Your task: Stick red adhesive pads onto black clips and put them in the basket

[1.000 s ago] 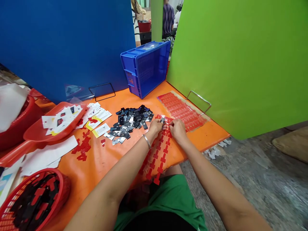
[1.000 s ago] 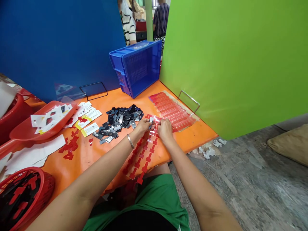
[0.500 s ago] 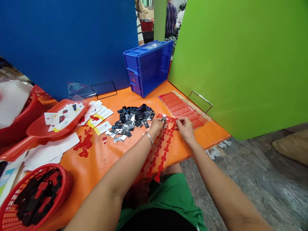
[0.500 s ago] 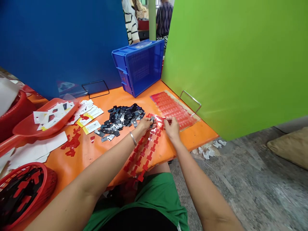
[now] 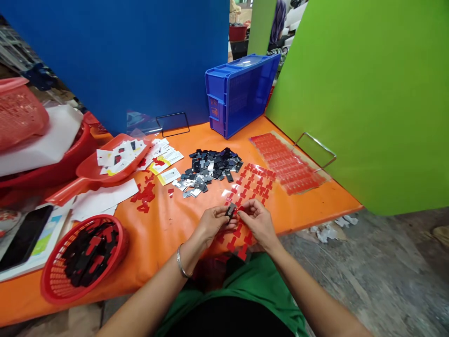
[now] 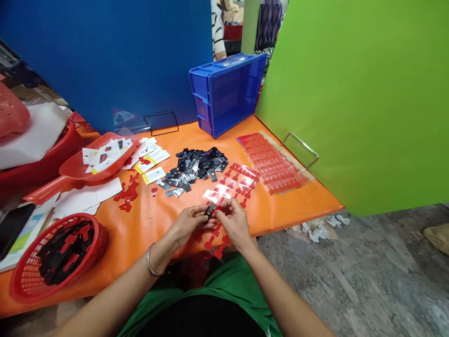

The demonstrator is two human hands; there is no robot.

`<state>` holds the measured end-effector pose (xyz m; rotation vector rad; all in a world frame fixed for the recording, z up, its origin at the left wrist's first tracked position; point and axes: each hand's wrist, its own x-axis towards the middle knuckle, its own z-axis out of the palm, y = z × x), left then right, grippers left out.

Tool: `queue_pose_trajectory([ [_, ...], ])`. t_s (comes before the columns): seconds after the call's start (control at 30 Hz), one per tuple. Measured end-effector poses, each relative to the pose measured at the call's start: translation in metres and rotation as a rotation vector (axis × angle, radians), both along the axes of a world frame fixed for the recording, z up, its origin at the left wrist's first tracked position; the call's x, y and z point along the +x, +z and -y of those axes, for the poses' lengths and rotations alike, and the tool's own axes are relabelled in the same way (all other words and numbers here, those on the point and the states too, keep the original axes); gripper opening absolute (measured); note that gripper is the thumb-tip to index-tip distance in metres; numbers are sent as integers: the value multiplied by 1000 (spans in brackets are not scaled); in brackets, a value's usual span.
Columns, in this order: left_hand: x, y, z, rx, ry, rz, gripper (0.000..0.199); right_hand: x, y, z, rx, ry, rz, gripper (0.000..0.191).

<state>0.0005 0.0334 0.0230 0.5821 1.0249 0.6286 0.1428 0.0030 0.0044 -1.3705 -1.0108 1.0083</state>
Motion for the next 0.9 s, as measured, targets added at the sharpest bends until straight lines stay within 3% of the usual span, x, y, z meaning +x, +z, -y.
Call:
queue_pose_trajectory([
  [0.23, -5, -13, 6, 11, 12, 47, 27, -16, -11, 8, 8, 16, 18, 18],
  [0.9, -6, -11, 4, 21, -14, 64, 25, -18, -19, 10, -14, 61, 45, 19],
])
